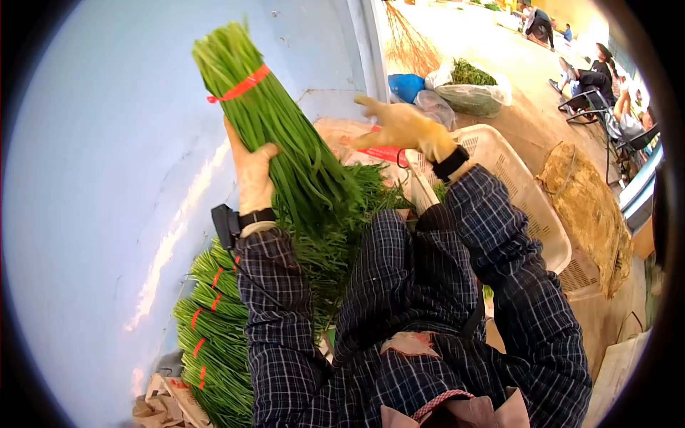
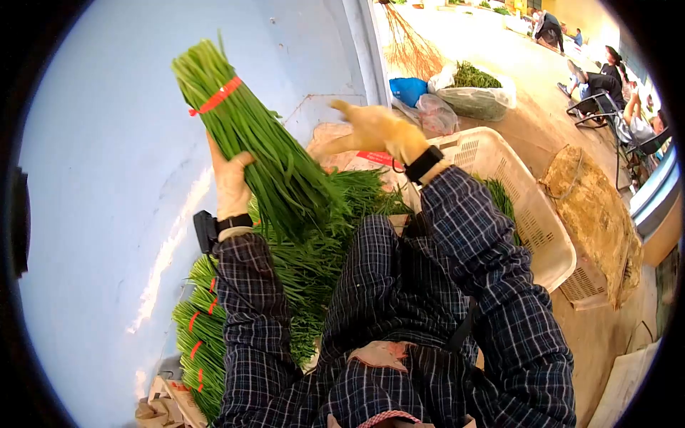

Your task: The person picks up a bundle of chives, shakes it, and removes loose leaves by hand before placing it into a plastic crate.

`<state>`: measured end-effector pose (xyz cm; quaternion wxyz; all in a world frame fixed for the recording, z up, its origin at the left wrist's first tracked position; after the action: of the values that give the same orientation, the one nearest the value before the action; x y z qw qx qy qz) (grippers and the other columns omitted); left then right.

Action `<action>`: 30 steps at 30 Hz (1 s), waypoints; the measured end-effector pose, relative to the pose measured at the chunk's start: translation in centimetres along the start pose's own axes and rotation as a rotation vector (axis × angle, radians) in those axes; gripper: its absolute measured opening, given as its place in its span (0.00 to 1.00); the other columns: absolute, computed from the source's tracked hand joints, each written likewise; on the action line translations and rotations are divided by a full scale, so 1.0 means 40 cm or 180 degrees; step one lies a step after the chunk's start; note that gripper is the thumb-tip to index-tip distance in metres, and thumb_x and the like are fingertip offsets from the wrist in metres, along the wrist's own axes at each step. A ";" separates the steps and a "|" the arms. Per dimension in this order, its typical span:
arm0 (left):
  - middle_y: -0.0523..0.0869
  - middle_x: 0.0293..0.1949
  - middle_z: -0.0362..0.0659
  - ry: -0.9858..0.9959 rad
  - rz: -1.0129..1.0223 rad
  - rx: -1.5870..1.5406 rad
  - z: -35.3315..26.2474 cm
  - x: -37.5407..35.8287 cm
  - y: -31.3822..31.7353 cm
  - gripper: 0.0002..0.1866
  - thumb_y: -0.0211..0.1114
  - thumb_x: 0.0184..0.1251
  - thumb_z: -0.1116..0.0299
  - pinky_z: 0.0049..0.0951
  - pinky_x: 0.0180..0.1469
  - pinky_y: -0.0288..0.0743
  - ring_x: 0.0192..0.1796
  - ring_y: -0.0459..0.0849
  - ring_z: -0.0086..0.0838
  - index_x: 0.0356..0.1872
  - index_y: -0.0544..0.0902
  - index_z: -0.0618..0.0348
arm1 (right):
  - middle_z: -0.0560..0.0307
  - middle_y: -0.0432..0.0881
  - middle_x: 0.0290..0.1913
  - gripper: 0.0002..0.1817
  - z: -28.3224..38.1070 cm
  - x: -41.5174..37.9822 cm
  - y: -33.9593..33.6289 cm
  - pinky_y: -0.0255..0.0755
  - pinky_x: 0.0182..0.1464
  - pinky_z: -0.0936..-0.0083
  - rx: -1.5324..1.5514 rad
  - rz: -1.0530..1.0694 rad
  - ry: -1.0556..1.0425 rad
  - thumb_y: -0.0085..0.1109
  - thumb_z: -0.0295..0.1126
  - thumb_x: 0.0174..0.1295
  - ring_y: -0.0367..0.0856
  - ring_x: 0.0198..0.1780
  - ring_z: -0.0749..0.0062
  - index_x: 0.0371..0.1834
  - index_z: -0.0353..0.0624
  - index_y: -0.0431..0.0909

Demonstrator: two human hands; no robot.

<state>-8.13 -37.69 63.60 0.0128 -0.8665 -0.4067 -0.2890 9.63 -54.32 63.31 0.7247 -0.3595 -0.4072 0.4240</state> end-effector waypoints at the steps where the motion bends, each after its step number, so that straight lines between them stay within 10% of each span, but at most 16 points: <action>1: 0.74 0.56 0.51 -0.0045 0.0092 -0.0159 -0.009 0.009 0.009 0.48 0.53 0.42 0.90 0.34 0.46 0.80 0.50 0.79 0.41 0.72 0.54 0.53 | 0.38 0.78 0.56 0.44 0.038 0.004 0.016 0.72 0.60 0.62 0.0639 -0.0311 -0.0459 0.69 0.49 0.52 0.79 0.57 0.57 0.69 0.38 0.63; 6: 0.80 0.47 0.51 -0.0556 -0.0145 -0.0697 -0.017 0.045 -0.013 0.25 0.53 0.54 0.82 0.39 0.45 0.83 0.44 0.83 0.41 0.57 0.70 0.62 | 0.39 0.79 0.54 0.41 0.164 0.014 0.095 0.72 0.58 0.67 0.2319 0.0611 -0.0517 0.73 0.33 0.46 0.79 0.54 0.58 0.65 0.33 0.65; 8: 0.80 0.52 0.53 -0.1195 0.0419 -0.2586 -0.007 0.008 0.018 0.21 0.58 0.66 0.66 0.41 0.47 0.83 0.48 0.83 0.41 0.58 0.72 0.60 | 0.45 0.81 0.50 0.36 0.154 0.043 0.116 0.72 0.54 0.70 0.3268 0.0858 -0.0269 0.70 0.30 0.48 0.80 0.49 0.64 0.63 0.31 0.68; 9: 0.79 0.56 0.52 -0.0905 0.0660 -0.2184 -0.022 -0.021 0.014 0.31 0.59 0.66 0.45 0.42 0.50 0.82 0.51 0.82 0.41 0.60 0.72 0.58 | 0.47 0.82 0.50 0.35 0.157 0.047 0.107 0.73 0.53 0.71 0.3257 0.0867 -0.0217 0.69 0.28 0.48 0.80 0.47 0.66 0.62 0.31 0.68; 12: 0.79 0.56 0.47 -0.0944 0.0140 -0.1836 0.059 -0.112 0.042 0.38 0.61 0.60 0.37 0.40 0.52 0.79 0.50 0.82 0.39 0.62 0.71 0.58 | 0.48 0.84 0.45 0.29 0.164 0.042 0.104 0.75 0.48 0.73 0.2776 0.0731 -0.0204 0.66 0.30 0.50 0.82 0.43 0.69 0.57 0.31 0.73; 18: 0.84 0.47 0.46 -0.1692 -0.0213 -0.1787 0.204 -0.096 0.007 0.18 0.61 0.65 0.60 0.39 0.52 0.78 0.46 0.83 0.39 0.50 0.77 0.61 | 0.45 0.85 0.41 0.26 0.124 0.045 0.180 0.75 0.44 0.71 0.0577 0.1210 -0.0150 0.63 0.42 0.55 0.83 0.39 0.64 0.52 0.33 0.77; 20: 0.84 0.48 0.47 -0.1880 -0.0458 -0.1987 0.243 -0.078 -0.006 0.17 0.60 0.65 0.61 0.38 0.52 0.78 0.45 0.83 0.40 0.50 0.78 0.61 | 0.46 0.85 0.41 0.25 -0.019 0.066 0.287 0.74 0.44 0.65 0.1347 0.0448 -0.0783 0.56 0.46 0.61 0.82 0.39 0.62 0.49 0.32 0.78; 26: 0.81 0.48 0.49 -0.1178 -0.1399 -0.1651 0.233 0.022 -0.114 0.22 0.66 0.56 0.78 0.50 0.46 0.82 0.46 0.82 0.45 0.53 0.73 0.65 | 0.56 0.84 0.31 0.18 -0.140 -0.147 0.218 0.73 0.30 0.78 0.1253 0.1373 0.0756 0.52 0.44 0.67 0.76 0.24 0.78 0.46 0.39 0.82; 30: 0.79 0.52 0.49 -0.0836 -0.1579 -0.1674 0.202 0.053 -0.145 0.28 0.66 0.54 0.82 0.49 0.46 0.82 0.47 0.82 0.43 0.58 0.70 0.58 | 0.60 0.81 0.27 0.12 -0.268 -0.174 0.149 0.69 0.25 0.81 0.1742 0.0646 0.0777 0.55 0.35 0.67 0.74 0.23 0.83 0.39 0.39 0.82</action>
<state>-7.22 -30.22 56.72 -0.3325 -0.7451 -0.5141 -0.2643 15.15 -60.24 51.79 0.7920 -0.2381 -0.1501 0.5417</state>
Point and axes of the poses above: each hand's wrist, its own x-axis towards the middle knuckle, its own y-axis out of the palm, z = x × y, the point moved 8 cm from there along x, towards the middle knuckle
